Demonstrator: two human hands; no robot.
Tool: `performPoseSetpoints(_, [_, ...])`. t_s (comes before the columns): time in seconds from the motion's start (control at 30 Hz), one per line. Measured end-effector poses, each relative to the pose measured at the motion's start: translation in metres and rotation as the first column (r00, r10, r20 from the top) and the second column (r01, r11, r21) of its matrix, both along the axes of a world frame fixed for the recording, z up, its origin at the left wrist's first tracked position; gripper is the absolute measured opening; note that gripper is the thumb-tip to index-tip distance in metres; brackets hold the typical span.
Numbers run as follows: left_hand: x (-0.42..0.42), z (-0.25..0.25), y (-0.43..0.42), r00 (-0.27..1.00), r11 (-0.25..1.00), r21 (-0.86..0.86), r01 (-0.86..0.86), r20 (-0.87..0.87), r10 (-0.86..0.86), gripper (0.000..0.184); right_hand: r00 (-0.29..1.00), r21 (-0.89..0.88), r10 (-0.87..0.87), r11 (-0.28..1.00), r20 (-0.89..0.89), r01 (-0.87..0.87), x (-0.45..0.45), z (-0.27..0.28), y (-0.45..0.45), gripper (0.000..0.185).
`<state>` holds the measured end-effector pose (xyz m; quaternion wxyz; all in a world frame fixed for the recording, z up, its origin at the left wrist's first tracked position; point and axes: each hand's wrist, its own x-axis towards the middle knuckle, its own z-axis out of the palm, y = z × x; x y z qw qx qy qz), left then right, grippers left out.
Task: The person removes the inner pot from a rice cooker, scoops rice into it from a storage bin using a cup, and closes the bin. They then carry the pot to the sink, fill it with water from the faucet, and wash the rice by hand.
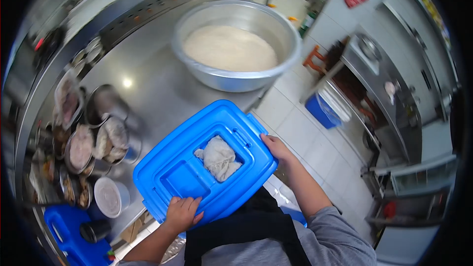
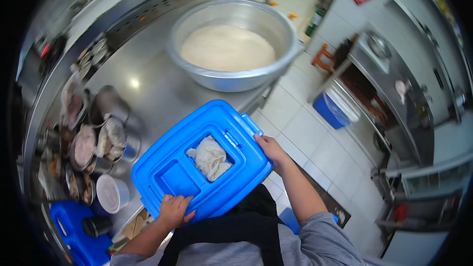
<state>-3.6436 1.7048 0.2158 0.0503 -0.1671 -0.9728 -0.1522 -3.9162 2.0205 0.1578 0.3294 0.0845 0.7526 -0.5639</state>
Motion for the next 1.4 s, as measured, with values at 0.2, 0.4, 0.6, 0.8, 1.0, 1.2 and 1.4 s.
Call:
performPoseSetpoints(0.2, [-0.053,0.000,0.064,0.934,0.935,-0.005,0.355,-0.031,-0.355,0.050,0.910,0.169,-0.317,0.914,-0.265,0.368,0.075,-0.006,0.142,0.057])
performPoseSetpoints(0.4, [-0.067,0.030,0.238,0.667,0.665,-0.056,0.745,0.089,-0.740,0.051,0.413,-0.018,-0.867,0.435,-0.280,0.900,0.299,-0.048,0.313,0.053])
performPoseSetpoints(0.6, [-0.062,-0.052,0.476,0.036,0.034,-0.016,0.999,0.157,-0.987,0.048,-0.452,-0.271,-0.863,-0.390,-0.226,0.880,0.579,-0.132,0.329,0.053])
performPoseSetpoints(0.8, [0.073,-0.178,0.673,-0.434,-0.450,-0.032,0.893,0.212,-0.876,0.035,-0.854,-0.069,-0.458,-0.871,-0.247,0.487,0.730,-0.208,0.242,0.056])
performPoseSetpoints(1.0, [0.132,-0.280,0.758,-0.483,-0.523,-0.046,0.851,0.321,-0.815,0.035,-0.529,0.567,-0.825,-0.537,-0.198,0.625,0.801,-0.307,0.219,0.056])
performPoseSetpoints(1.2, [0.129,-0.309,0.775,-0.509,-0.529,0.028,0.848,0.316,-0.800,0.039,-0.789,0.329,-0.544,-0.717,0.287,0.614,0.796,-0.323,0.261,0.073])
performPoseSetpoints(1.4, [0.119,-0.312,0.768,-0.532,-0.541,0.106,0.834,0.411,-0.740,0.047,-0.662,0.261,-0.512,-0.647,0.547,0.716,0.826,-0.306,0.279,0.087])
